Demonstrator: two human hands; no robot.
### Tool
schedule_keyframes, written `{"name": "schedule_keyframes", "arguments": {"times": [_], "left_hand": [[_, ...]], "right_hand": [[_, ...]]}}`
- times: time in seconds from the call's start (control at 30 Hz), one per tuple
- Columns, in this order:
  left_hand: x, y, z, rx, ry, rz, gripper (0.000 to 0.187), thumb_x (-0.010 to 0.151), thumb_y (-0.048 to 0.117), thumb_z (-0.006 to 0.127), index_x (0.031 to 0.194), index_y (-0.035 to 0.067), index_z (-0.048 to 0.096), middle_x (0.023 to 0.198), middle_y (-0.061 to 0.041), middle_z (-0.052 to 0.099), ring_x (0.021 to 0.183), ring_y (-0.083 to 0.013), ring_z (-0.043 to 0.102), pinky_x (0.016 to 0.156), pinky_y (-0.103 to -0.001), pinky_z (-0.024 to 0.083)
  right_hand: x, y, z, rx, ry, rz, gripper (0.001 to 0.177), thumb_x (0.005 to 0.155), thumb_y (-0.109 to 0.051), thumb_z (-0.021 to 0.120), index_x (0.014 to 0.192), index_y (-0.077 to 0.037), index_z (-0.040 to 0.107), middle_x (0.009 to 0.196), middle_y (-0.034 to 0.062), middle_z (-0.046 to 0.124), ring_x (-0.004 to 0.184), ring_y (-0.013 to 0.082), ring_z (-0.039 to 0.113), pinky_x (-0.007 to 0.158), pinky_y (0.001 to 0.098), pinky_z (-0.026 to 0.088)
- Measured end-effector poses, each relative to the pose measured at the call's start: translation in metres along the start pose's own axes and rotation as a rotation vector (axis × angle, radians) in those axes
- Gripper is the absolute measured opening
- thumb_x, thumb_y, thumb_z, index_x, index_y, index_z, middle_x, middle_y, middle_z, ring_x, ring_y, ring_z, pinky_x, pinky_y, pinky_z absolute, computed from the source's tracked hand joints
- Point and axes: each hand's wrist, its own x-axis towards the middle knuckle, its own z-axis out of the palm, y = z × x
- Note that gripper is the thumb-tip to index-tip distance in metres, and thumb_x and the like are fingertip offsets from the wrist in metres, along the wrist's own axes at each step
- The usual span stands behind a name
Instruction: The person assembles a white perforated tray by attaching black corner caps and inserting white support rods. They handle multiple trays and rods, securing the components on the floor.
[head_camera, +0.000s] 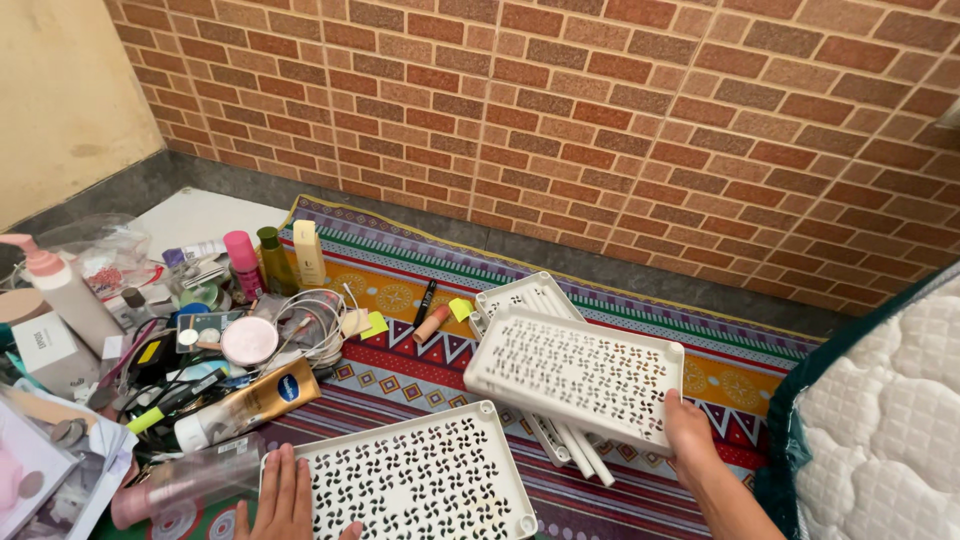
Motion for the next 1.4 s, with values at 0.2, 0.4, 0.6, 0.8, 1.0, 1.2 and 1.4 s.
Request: {"name": "schedule_keyframes", "arguments": {"times": [0.2,0.4,0.6,0.8,1.0,1.2,1.4], "left_hand": [[0.059,0.038,-0.071,0.287,-0.563,-0.128,0.11,0.077,0.082,0.044,0.153,0.005,0.025,0.163,-0.018,0.023,0.153,-0.0279,0.016,0.116,-0.077,0.011],[0.113,0.196,-0.044,-1.33,-0.507,-0.935,0.095,0.087,0.034,0.075,0.156,0.006,0.017,0.148,-0.028,0.055,0.14,-0.0335,0.053,0.117,-0.038,0.036],[0.093,0.228,-0.011,-1.966,-0.194,-1.163,0.069,0.076,-0.011,0.061,0.142,0.0,0.046,0.127,-0.023,0.07,0.116,-0.0346,0.069,0.099,-0.046,0.057],[0.074,0.181,-0.035,-1.912,-0.296,-1.074,0.071,0.074,-0.017,0.055,0.143,0.0,0.044,0.123,-0.024,0.072,0.108,-0.033,0.073,0.092,-0.047,0.06],[0.103,0.177,-0.074,-1.861,-0.355,-0.914,0.067,0.076,-0.016,0.056,0.141,-0.003,0.047,0.123,-0.022,0.073,0.108,-0.0273,0.074,0.092,-0.038,0.06],[0.144,0.169,-0.069,-1.597,-0.357,-1.083,0.05,0.084,-0.008,0.055,0.134,-0.002,0.055,0.112,-0.022,0.076,0.093,-0.0261,0.075,0.08,-0.037,0.06],[0.182,0.12,-0.026,-1.255,-0.213,-1.167,0.037,0.089,-0.002,0.055,0.126,-0.001,0.061,0.104,-0.021,0.075,0.081,-0.0247,0.072,0.071,-0.037,0.058]], "right_hand": [[-0.068,-0.029,0.034,0.251,0.016,0.179,0.046,0.11,-0.037,0.038,0.14,-0.006,0.053,0.128,0.0137,0.066,0.112,0.028,0.063,0.088,0.0498,0.053],[-0.156,0.025,0.107,0.702,-0.182,0.085,0.045,0.104,-0.028,0.043,0.144,-0.008,0.046,0.133,0.0163,0.066,0.111,0.0318,0.07,0.086,0.0516,0.062],[-0.19,0.03,0.111,0.217,-0.004,-0.323,0.065,0.091,-0.034,0.064,0.147,-0.014,0.039,0.13,0.017,0.067,0.105,0.0342,0.07,0.082,0.0519,0.055],[-0.213,-0.041,0.09,-0.704,-0.084,-1.079,0.07,0.078,-0.036,0.078,0.133,0.0,0.053,0.131,0.0219,0.057,0.123,0.0403,0.055,0.103,0.0498,0.042],[-0.227,-0.07,0.128,-1.055,-0.187,-0.817,0.04,0.098,-0.031,0.057,0.122,0.0,0.053,0.118,0.0193,0.052,0.113,0.0383,0.052,0.099,0.0489,0.043],[-0.162,-0.056,0.132,-0.647,-0.199,-1.028,0.033,0.099,-0.023,0.055,0.102,0.009,0.053,0.112,0.0254,0.049,0.105,0.0415,0.052,0.096,0.0485,0.044],[-0.088,-0.043,0.093,-0.81,0.015,-0.92,0.031,0.099,-0.023,0.053,0.104,0.007,0.056,0.111,0.025,0.052,0.104,0.0425,0.054,0.096,0.0497,0.045]]}}
